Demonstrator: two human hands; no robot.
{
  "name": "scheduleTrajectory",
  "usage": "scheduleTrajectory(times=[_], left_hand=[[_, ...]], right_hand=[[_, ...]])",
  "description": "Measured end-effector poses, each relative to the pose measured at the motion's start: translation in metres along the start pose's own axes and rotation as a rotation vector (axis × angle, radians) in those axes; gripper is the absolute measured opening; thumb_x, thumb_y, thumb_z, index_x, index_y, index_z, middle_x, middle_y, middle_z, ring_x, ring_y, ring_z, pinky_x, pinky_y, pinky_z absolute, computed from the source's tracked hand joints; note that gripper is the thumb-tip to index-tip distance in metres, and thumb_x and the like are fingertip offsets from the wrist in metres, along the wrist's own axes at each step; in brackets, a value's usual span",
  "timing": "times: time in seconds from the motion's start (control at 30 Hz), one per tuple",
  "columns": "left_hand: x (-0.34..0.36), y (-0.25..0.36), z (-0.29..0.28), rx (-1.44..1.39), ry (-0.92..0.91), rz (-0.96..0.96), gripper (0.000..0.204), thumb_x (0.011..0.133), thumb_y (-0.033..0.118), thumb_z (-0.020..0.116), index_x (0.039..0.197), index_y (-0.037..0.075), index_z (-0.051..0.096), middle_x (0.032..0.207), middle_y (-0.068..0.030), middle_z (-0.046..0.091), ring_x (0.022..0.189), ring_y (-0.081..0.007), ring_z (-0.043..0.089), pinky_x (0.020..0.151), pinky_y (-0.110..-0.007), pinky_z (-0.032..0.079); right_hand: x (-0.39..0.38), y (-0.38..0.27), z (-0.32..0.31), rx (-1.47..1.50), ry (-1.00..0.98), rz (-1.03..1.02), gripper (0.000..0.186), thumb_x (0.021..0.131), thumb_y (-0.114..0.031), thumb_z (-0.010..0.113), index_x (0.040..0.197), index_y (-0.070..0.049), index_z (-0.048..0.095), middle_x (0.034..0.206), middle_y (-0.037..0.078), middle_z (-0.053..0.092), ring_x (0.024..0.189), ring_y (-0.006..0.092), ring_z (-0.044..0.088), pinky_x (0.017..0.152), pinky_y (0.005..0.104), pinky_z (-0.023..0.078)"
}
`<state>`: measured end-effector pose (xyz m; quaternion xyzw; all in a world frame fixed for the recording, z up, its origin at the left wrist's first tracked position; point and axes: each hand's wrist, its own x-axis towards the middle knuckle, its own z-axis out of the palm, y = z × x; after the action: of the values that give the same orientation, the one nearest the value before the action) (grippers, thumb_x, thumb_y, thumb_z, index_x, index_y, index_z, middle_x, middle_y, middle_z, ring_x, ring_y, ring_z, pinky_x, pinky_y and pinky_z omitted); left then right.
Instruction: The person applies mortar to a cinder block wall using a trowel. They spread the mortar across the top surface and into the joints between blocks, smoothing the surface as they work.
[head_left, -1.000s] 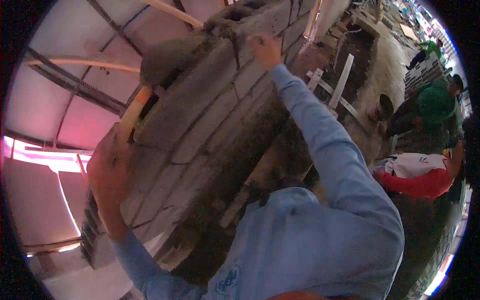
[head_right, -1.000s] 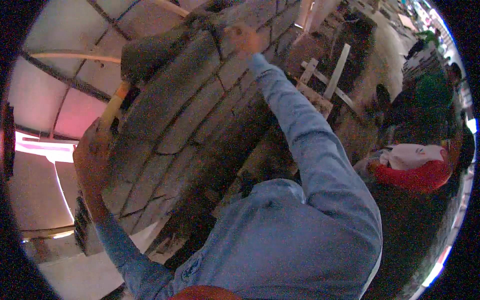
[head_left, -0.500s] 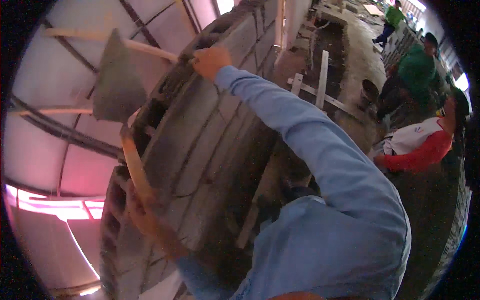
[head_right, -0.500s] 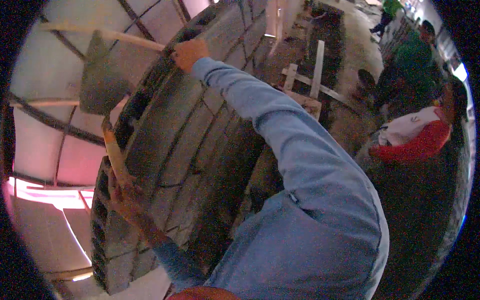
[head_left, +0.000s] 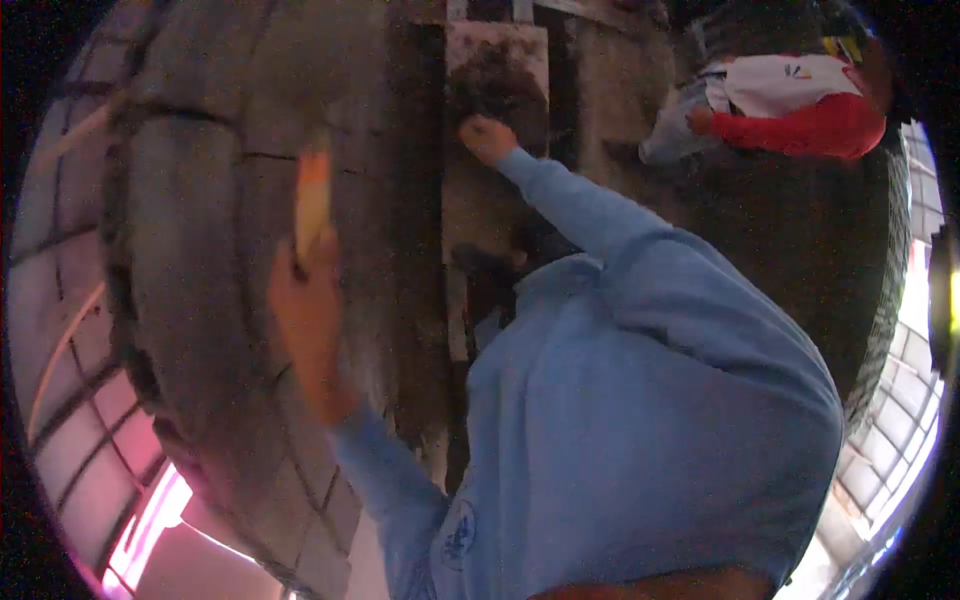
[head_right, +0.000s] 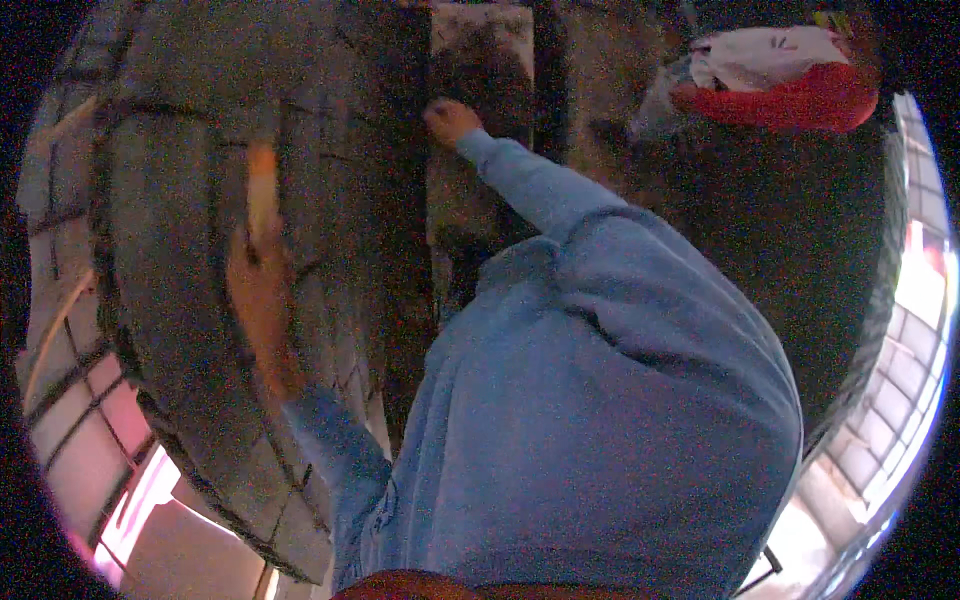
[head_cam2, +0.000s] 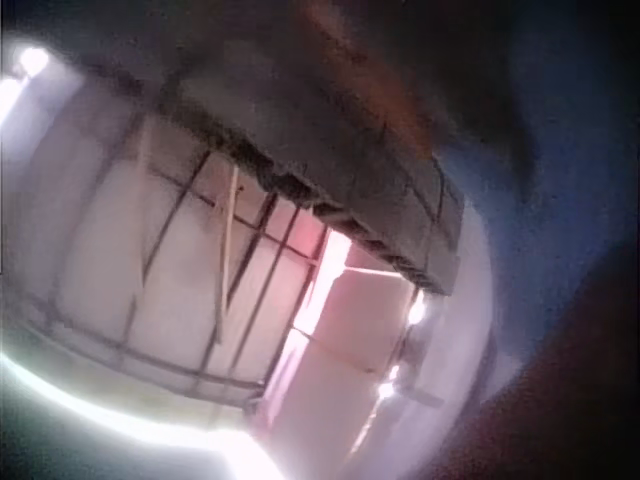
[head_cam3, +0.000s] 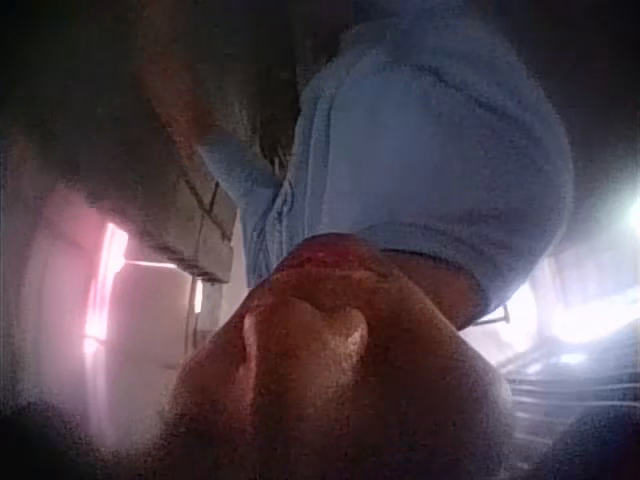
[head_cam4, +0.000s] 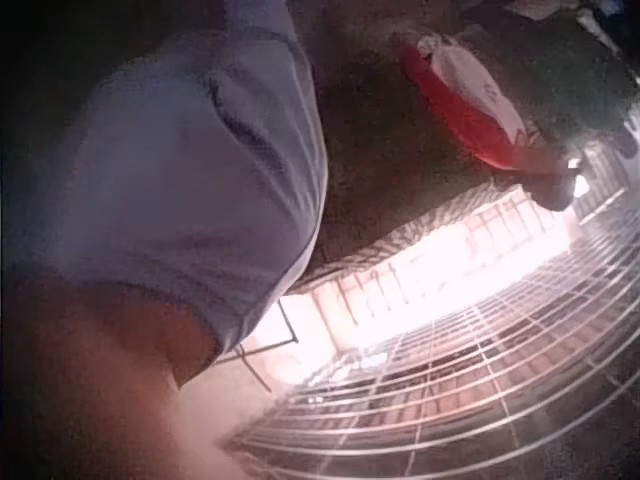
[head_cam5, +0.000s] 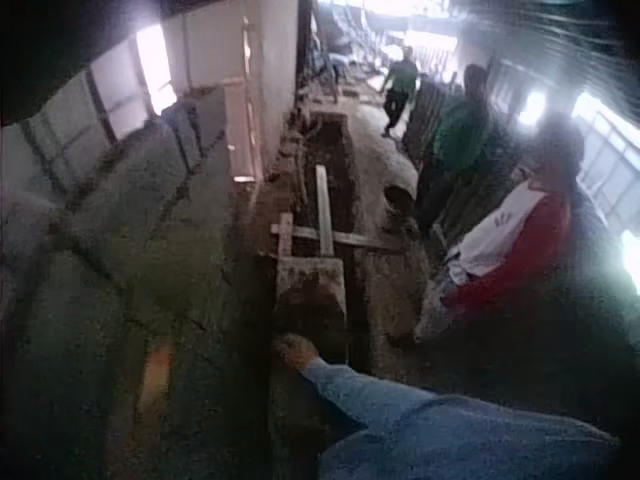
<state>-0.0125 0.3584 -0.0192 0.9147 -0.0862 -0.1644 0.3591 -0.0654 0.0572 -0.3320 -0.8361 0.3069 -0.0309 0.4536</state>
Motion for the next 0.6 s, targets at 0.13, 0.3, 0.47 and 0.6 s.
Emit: scheduleTrajectory(times=[0.13, 0.3, 0.47, 0.6], left_hand=[[0.073, -0.061, 0.155, 0.043, -0.312, -0.02, 0.058, 0.09, 0.053, 0.063, 0.11, -0.001, 0.061, 0.087, -0.0127, 0.065, 0.073, -0.02, 0.06, 0.066, -0.037, 0.048], [0.114, -0.228, 0.394, -0.014, -0.57, -0.676, 0.072, 0.09, 0.063, 0.056, 0.128, 0.001, 0.057, 0.085, -0.0082, 0.063, 0.066, -0.0157, 0.058, 0.056, -0.034, 0.046], [0.105, -0.32, 0.589, -0.182, -0.764, -0.628, 0.078, 0.094, 0.059, 0.042, 0.147, 0.003, 0.033, 0.103, -0.0107, 0.058, 0.064, -0.0168, 0.059, 0.055, -0.034, 0.048], [0.211, -0.373, 0.791, -0.323, -0.582, -0.427, 0.055, 0.097, 0.057, 0.043, 0.115, 0.006, 0.04, 0.084, -0.0068, 0.056, 0.054, -0.0168, 0.054, 0.049, -0.036, 0.046]], right_hand=[[-0.072, 0.172, 0.036, -0.109, -0.005, 0.395, 0.049, 0.09, -0.054, 0.054, 0.111, -0.013, 0.069, 0.103, 0.015, 0.071, 0.095, 0.0348, 0.067, 0.085, 0.0461, 0.052], [-0.06, 0.28, 0.087, 0.596, 0.068, 0.758, 0.027, 0.093, -0.025, 0.064, 0.11, -0.004, 0.066, 0.093, 0.011, 0.07, 0.083, 0.0173, 0.067, 0.068, 0.0305, 0.054], [-0.038, 0.418, 0.181, 0.715, 0.212, 0.824, 0.032, 0.095, -0.025, 0.062, 0.119, -0.005, 0.061, 0.1, 0.01, 0.068, 0.088, 0.0184, 0.066, 0.074, 0.0301, 0.053], [0.018, 0.443, 0.141, 0.833, 0.195, 0.823, 0.034, 0.096, -0.029, 0.06, 0.123, -0.008, 0.061, 0.117, 0.011, 0.064, 0.105, 0.0217, 0.064, 0.091, 0.034, 0.051]])
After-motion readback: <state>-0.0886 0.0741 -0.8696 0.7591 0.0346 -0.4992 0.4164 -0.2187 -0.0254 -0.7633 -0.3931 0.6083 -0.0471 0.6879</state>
